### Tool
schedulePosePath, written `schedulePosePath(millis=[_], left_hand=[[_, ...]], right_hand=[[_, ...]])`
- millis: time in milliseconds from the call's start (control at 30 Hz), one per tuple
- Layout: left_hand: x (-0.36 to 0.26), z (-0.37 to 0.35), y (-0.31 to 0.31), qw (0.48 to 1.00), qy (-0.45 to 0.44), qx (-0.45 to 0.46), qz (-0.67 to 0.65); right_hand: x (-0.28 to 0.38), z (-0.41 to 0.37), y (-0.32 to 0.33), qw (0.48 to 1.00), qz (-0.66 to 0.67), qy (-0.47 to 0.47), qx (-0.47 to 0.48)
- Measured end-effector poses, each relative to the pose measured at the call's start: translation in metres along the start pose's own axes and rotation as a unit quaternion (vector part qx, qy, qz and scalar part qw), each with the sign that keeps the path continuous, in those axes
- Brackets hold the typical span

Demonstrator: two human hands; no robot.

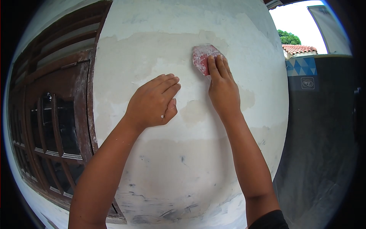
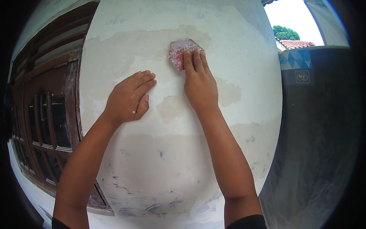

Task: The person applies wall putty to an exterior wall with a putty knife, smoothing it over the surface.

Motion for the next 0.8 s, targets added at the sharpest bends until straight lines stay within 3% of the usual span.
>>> schedulePosePath(millis=[267, 433, 500, 533, 633, 700, 733, 800], left_hand=[[0.000, 0.000, 0.000, 1.000, -0.003, -0.003, -0.003], [0.001, -0.001, 0.000, 1.000, 0.003, 0.001, -0.004], [0.001, 0.000, 0.001, 1.000, 0.008, 0.006, -0.009], [0.001, 0.000, 0.001, 1.000, 0.013, 0.011, -0.014], [0.001, 0.001, 0.001, 0.999, 0.022, 0.026, -0.025], [-0.007, -0.004, 0.006, 0.999, 0.019, 0.010, -0.027], [-0.015, -0.007, 0.009, 0.999, 0.014, -0.006, -0.029], [-0.043, -0.024, 0.022, 0.995, 0.038, -0.025, -0.091]], right_hand=[[0.015, -0.058, 0.018, 0.997, -0.015, -0.014, 0.072], [0.018, -0.095, 0.085, 0.993, 0.026, -0.110, 0.044], [0.002, -0.132, 0.105, 0.944, 0.184, -0.266, 0.062], [-0.001, -0.155, 0.113, 0.891, 0.249, -0.369, 0.087], [-0.001, -0.222, 0.132, 0.778, 0.418, -0.468, -0.014], [0.000, -0.261, 0.148, 0.721, 0.450, -0.527, 0.014], [0.001, -0.274, 0.160, 0.721, 0.451, -0.526, 0.016], [-0.003, -0.313, 0.174, 0.638, 0.457, -0.619, 0.030]])
Point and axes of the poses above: each hand's wrist, its own z-axis towards the middle knuckle, its own y-axis out of the back of the hand, x = y × z, the point moved 8 cm from there along z, towards the middle knuckle, and after that the axes turned 2 degrees about -x, right-handed, at the moved point
